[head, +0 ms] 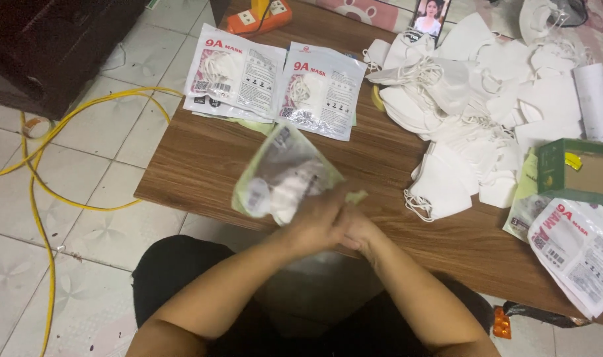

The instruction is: The person is picking up individual face masks from a large pile, folding them neatly, and inspecting them before placing them aside for packaging.

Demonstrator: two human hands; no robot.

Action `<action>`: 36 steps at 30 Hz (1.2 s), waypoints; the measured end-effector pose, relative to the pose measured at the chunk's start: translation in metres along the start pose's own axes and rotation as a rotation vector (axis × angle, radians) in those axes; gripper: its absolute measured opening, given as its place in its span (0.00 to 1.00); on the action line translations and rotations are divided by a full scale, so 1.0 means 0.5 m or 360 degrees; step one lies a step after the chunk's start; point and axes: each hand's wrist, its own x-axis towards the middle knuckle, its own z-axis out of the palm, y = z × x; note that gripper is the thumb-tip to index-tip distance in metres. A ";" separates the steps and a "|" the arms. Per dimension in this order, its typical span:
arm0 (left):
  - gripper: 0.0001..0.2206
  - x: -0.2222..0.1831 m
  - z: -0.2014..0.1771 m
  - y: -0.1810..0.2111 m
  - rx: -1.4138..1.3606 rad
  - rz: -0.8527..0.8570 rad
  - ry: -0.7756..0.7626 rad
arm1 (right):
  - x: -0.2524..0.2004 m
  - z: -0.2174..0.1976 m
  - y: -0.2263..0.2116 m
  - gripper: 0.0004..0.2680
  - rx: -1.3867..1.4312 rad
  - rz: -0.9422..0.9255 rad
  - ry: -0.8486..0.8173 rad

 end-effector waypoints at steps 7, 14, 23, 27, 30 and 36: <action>0.17 -0.036 0.097 -0.012 -0.0035 0.0351 0.0146 | 0.000 -0.048 -0.021 0.18 -0.0528 -0.0146 -0.0026; 0.28 0.020 -0.118 0.007 0.0224 0.0073 -0.0160 | -0.002 -0.094 -0.059 0.17 -0.1060 -0.0293 -0.0057; 0.09 0.055 -0.100 -0.123 -0.0237 -0.0393 0.0309 | -0.073 -0.076 -0.220 0.12 -0.1236 -0.0849 0.0373; 0.13 0.090 -0.123 -0.168 -0.0286 -0.0454 0.0945 | -0.113 -0.063 -0.272 0.27 -0.0871 -0.1452 0.0750; 0.13 0.103 -0.134 -0.132 -0.0524 -0.0733 0.1002 | -0.117 0.051 -0.191 0.28 -0.0006 -0.0581 0.0244; 0.06 0.148 -0.154 -0.107 -0.0644 -0.0422 0.1488 | -0.005 0.125 -0.214 0.14 0.0228 -0.0340 0.0567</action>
